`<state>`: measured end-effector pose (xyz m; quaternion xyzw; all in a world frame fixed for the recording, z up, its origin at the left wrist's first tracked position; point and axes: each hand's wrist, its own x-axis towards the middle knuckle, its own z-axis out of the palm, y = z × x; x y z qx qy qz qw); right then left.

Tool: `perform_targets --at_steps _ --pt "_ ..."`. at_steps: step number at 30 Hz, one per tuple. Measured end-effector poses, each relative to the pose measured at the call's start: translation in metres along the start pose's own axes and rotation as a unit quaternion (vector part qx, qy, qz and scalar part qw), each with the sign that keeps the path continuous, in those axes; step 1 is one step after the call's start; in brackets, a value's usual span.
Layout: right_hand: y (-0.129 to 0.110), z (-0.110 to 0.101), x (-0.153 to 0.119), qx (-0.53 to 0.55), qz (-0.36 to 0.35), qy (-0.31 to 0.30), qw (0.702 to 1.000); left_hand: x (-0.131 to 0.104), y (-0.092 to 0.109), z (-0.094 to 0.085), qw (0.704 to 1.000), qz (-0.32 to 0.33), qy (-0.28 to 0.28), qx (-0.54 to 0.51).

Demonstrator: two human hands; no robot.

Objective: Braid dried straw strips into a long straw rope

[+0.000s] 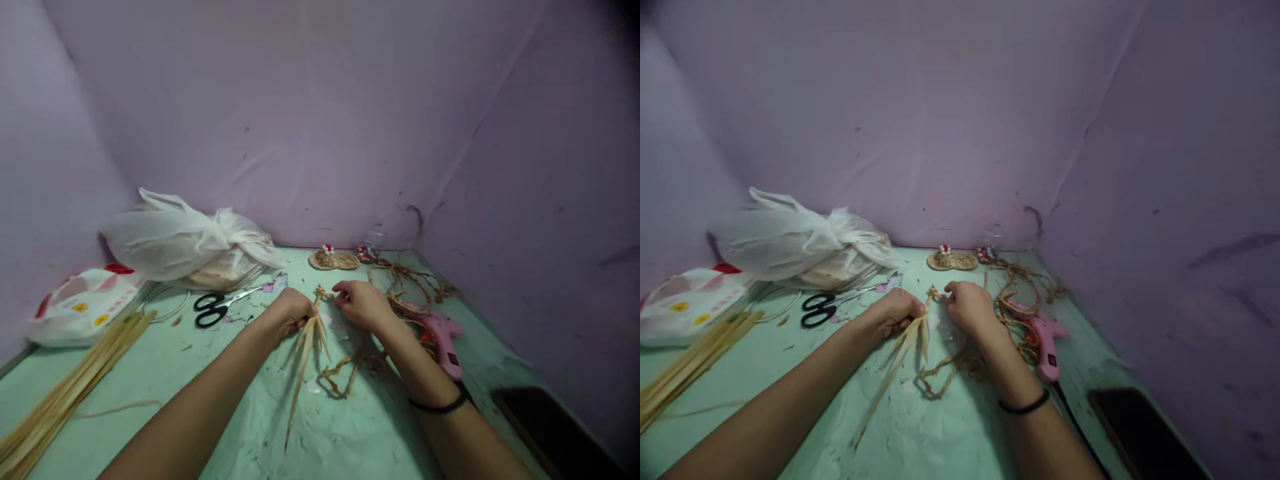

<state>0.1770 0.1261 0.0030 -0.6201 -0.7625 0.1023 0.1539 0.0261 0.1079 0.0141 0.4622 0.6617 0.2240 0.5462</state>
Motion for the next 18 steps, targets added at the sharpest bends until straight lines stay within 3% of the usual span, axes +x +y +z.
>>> perform_targets --at_steps 2,3,5,7,8,12,16,18 --pt "-0.005 -0.007 -0.003 0.020 0.021 0.038 0.999 0.007 -0.004 0.000 1.000 -0.003 -0.017 -0.004" --pt "-0.008 -0.008 -0.004 0.057 0.047 0.028 0.997 0.010 -0.006 0.000 1.000 -0.009 -0.027 -0.008" --pt "-0.013 -0.005 -0.006 0.176 0.118 -0.060 0.975 0.016 -0.008 -0.001 0.999 -0.019 -0.046 -0.023" --pt "-0.018 0.002 -0.006 0.299 0.169 -0.166 0.924 0.019 -0.007 -0.001 0.996 -0.042 -0.071 -0.044" --pt "-0.021 0.006 -0.006 0.338 0.182 -0.191 0.903 0.019 -0.006 -0.002 0.993 -0.055 -0.091 -0.059" --pt "-0.029 0.016 -0.005 0.412 0.219 -0.156 0.870 0.021 -0.003 -0.002 0.976 -0.090 -0.154 -0.123" --pt "-0.030 0.017 -0.002 0.504 0.272 -0.148 0.806 0.021 -0.001 0.000 0.979 -0.091 -0.135 -0.121" --pt "-0.029 0.019 0.001 0.512 0.275 -0.142 0.802 0.018 0.000 0.001 0.988 -0.083 -0.109 -0.067"
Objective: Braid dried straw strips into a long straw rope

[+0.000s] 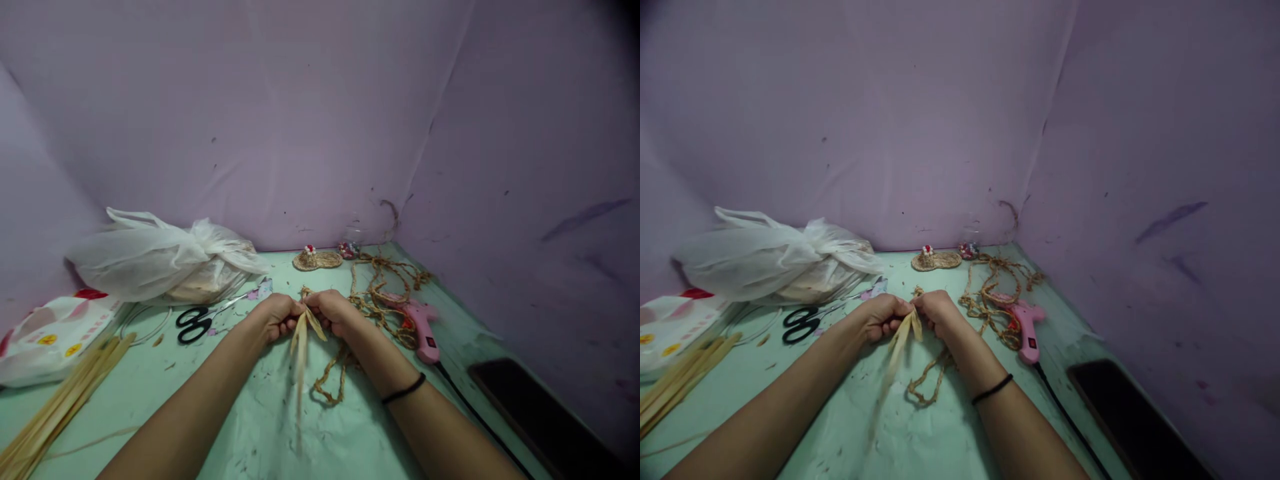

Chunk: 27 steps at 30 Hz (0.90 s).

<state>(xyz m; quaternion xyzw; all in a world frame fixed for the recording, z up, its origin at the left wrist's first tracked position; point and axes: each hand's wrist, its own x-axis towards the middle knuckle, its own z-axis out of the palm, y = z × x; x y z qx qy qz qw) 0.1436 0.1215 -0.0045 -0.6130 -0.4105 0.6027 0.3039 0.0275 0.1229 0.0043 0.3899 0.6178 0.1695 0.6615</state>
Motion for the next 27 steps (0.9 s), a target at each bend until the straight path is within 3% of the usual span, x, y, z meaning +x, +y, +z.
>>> perform_targets --at_steps 4,6,10,14,22,27 --pt "0.002 0.000 0.009 -0.014 0.001 0.043 0.999 -0.010 0.003 0.000 0.986 0.062 0.083 0.133" --pt "0.003 0.001 0.012 -0.024 -0.002 0.071 0.997 -0.015 0.005 0.000 0.980 0.096 0.108 0.134" --pt "0.004 0.002 0.016 -0.042 -0.033 0.093 0.994 -0.016 0.003 0.003 0.981 0.098 0.128 0.109" --pt "0.004 0.001 0.015 -0.072 -0.047 0.084 0.993 -0.008 -0.003 0.003 0.985 0.104 0.113 0.083" --pt "-0.001 -0.009 -0.005 -0.080 -0.048 -0.022 0.995 0.008 -0.010 -0.003 0.993 0.084 0.075 0.027" --pt "0.001 -0.006 -0.007 -0.165 -0.091 -0.041 0.981 0.010 -0.010 -0.005 0.994 0.086 0.056 0.036"
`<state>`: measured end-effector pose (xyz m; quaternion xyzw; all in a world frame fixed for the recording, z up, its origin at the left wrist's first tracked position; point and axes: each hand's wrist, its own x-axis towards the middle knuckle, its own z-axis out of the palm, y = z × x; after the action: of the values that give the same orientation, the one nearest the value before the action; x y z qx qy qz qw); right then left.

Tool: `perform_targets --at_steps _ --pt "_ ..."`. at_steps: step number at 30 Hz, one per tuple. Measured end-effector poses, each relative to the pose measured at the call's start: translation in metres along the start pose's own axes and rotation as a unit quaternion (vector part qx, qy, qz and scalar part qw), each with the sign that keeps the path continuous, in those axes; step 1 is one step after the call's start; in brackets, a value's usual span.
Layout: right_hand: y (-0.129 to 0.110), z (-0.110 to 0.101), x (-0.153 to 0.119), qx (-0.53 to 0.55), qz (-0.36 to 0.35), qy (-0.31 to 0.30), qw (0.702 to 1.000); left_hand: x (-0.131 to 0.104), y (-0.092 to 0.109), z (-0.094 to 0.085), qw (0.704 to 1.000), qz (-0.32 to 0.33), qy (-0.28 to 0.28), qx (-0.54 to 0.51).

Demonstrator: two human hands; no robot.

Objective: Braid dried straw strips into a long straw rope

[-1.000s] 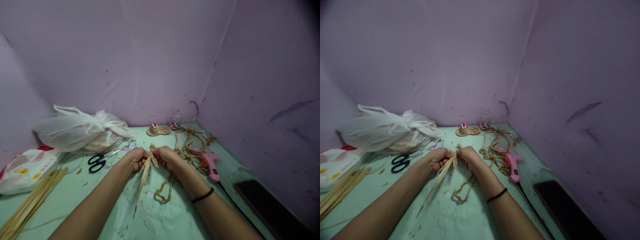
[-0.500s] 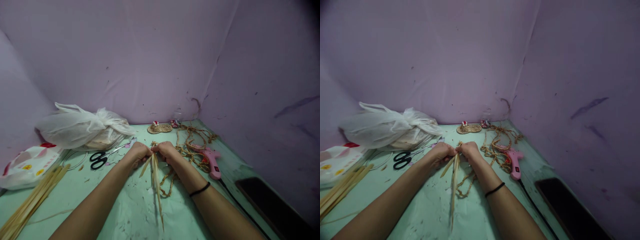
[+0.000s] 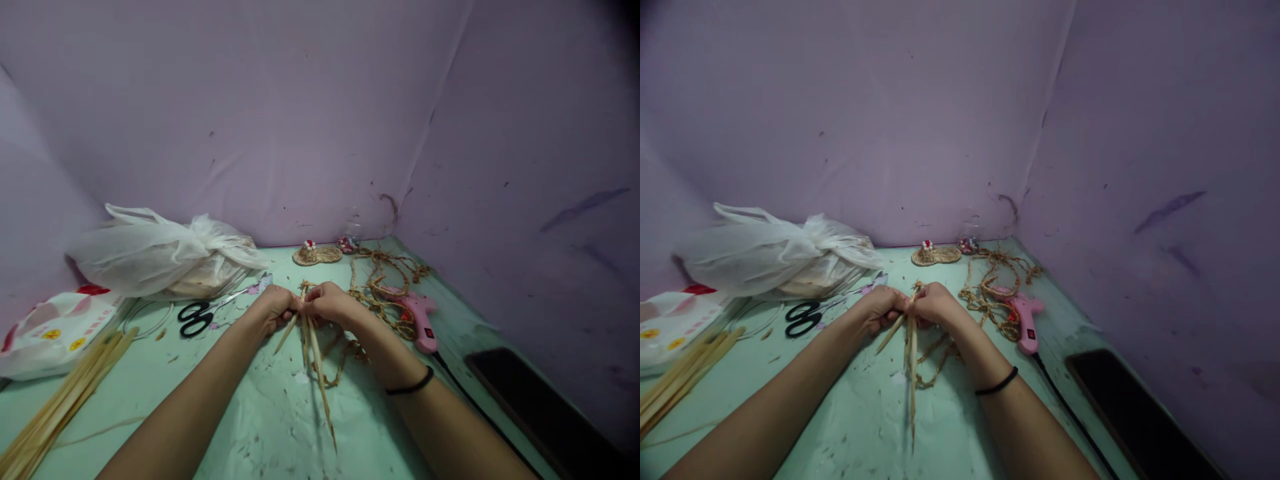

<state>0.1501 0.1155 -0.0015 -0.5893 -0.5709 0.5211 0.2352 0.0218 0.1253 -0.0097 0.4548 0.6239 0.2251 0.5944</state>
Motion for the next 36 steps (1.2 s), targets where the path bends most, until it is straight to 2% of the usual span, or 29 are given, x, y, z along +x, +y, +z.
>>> perform_targets --at_steps 4,7,14,17,20,23,27,30,36 --pt "0.001 0.002 -0.001 -0.015 0.010 0.011 1.000 0.001 -0.001 0.000 1.000 0.010 -0.021 0.013" --pt "0.002 0.000 -0.002 -0.034 0.014 0.017 0.999 0.000 -0.001 0.001 0.999 0.021 -0.016 0.020" --pt "0.004 -0.011 -0.003 -0.071 -0.010 -0.031 0.997 -0.002 0.003 0.000 0.996 0.049 -0.077 0.014" --pt "0.003 -0.015 -0.003 -0.164 -0.044 0.002 0.986 -0.002 0.005 -0.001 0.995 0.034 -0.086 0.027" --pt "0.003 -0.015 -0.005 -0.254 -0.093 0.051 0.961 -0.003 0.007 -0.001 0.996 0.023 -0.088 0.025" --pt "0.003 -0.015 -0.006 -0.289 -0.113 0.070 0.948 -0.006 0.006 0.001 0.997 0.013 -0.062 0.032" --pt "0.007 -0.021 -0.007 -0.269 -0.128 0.044 0.954 -0.008 0.005 0.007 0.999 0.030 -0.004 0.044" --pt "0.008 -0.024 -0.009 -0.231 -0.111 0.018 0.967 -0.008 0.005 0.008 0.999 0.036 -0.011 0.038" --pt "-0.001 -0.020 -0.014 -0.093 0.029 -0.003 0.995 -0.007 0.005 0.008 0.998 0.033 -0.001 0.059"
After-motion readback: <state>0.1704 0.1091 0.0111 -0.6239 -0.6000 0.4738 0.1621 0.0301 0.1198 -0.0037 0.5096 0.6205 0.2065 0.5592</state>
